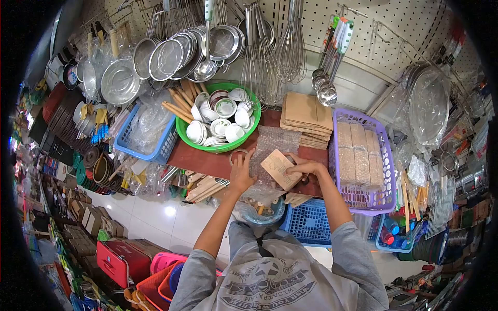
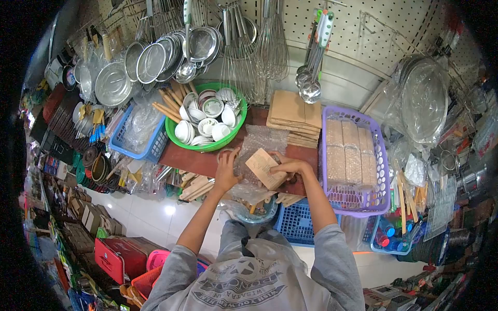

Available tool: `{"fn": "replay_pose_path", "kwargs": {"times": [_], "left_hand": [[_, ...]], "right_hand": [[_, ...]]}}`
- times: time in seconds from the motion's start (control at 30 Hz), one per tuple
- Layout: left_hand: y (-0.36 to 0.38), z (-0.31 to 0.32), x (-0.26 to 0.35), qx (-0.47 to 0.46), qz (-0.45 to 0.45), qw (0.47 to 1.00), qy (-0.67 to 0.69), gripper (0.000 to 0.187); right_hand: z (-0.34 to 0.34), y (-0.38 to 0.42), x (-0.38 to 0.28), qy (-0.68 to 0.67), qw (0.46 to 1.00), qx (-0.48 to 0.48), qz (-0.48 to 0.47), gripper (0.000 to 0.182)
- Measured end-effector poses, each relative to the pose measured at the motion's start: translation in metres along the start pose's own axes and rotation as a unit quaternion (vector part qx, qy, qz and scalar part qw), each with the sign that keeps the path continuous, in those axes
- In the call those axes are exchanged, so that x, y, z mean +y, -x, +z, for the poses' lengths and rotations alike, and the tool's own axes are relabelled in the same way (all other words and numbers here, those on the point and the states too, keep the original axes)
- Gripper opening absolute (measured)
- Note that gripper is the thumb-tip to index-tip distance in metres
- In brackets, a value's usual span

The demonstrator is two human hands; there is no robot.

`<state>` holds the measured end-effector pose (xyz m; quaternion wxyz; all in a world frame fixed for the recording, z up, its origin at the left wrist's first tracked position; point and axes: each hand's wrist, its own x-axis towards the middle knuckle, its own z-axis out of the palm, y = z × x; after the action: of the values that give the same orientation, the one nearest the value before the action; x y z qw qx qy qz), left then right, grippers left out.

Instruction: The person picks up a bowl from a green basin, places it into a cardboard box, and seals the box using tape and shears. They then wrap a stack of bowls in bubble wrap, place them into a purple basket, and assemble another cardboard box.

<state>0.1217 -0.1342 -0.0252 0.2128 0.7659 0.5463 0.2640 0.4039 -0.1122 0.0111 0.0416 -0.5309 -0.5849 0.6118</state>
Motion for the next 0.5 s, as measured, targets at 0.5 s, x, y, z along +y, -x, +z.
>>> {"fn": "replay_pose_path", "kwargs": {"times": [0.5], "left_hand": [[0.022,0.027,-0.044,-0.105,0.105,0.976,-0.158,0.03]], "right_hand": [[-0.022,-0.032,0.022,0.048,0.995,-0.016,-0.082,0.1]]}}
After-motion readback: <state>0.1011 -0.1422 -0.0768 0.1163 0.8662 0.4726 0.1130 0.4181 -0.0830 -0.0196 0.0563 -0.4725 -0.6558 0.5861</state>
